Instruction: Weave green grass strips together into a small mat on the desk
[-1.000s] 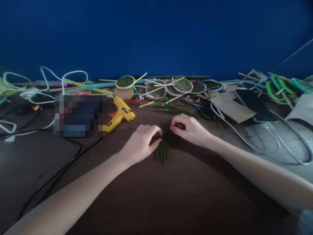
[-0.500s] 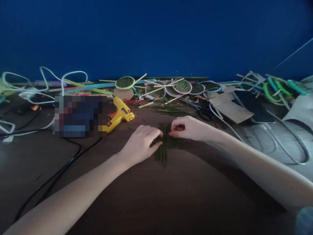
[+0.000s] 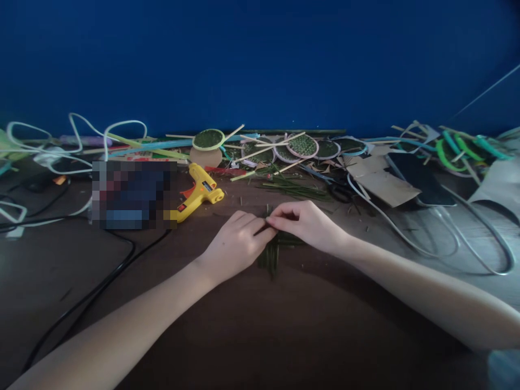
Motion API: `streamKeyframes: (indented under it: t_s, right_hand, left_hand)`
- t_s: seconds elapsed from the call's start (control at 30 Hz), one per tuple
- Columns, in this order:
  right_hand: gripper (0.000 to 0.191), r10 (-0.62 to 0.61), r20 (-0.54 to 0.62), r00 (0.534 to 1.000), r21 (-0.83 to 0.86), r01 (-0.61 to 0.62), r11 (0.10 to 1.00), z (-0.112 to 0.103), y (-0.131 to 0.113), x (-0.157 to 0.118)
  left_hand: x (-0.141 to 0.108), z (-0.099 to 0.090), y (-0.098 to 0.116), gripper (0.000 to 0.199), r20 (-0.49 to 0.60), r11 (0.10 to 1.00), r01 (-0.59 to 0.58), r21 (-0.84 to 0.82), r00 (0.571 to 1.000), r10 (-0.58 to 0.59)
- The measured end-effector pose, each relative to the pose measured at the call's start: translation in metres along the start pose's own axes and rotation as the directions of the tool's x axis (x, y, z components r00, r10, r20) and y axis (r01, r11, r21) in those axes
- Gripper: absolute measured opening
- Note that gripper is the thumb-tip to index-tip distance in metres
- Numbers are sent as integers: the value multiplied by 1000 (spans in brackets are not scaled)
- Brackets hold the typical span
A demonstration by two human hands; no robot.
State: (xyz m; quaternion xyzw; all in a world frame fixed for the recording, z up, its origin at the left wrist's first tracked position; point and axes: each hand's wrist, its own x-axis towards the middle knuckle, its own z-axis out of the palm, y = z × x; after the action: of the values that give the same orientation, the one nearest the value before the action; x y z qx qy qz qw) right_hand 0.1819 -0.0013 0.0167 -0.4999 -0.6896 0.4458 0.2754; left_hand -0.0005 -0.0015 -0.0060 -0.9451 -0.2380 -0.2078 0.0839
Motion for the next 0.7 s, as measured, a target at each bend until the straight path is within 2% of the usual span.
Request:
streamKeyframes:
  t_s: [0.13,0.23,0.33,0.6,0.7]
  right_hand:
    - [20,-79,-85,993,-54,74,996,-3,8,3]
    - [11,-194,-206,959,-311,123,942,-4,19,7]
    - [20,-244,-209,947,-471,121,874,-2,27,9]
    - [18,-229,-154,961,-479,131,868,-1,29,9]
    - [19,-274,-145,951,-457,182,871,-2,29,9]
  left_hand:
    - [0,1,-1,15,-28,996,34,-79,999,-36]
    - [-2,1,-1,16,-8,991,53,-121,999,-54]
    - [-2,1,-1,16,10,992,61,-111,998,-60]
    - [-1,0,0,12,12,990,87,-113,996,-87]
    - [-1,0,0,11,18,984,130,-125,991,-129]
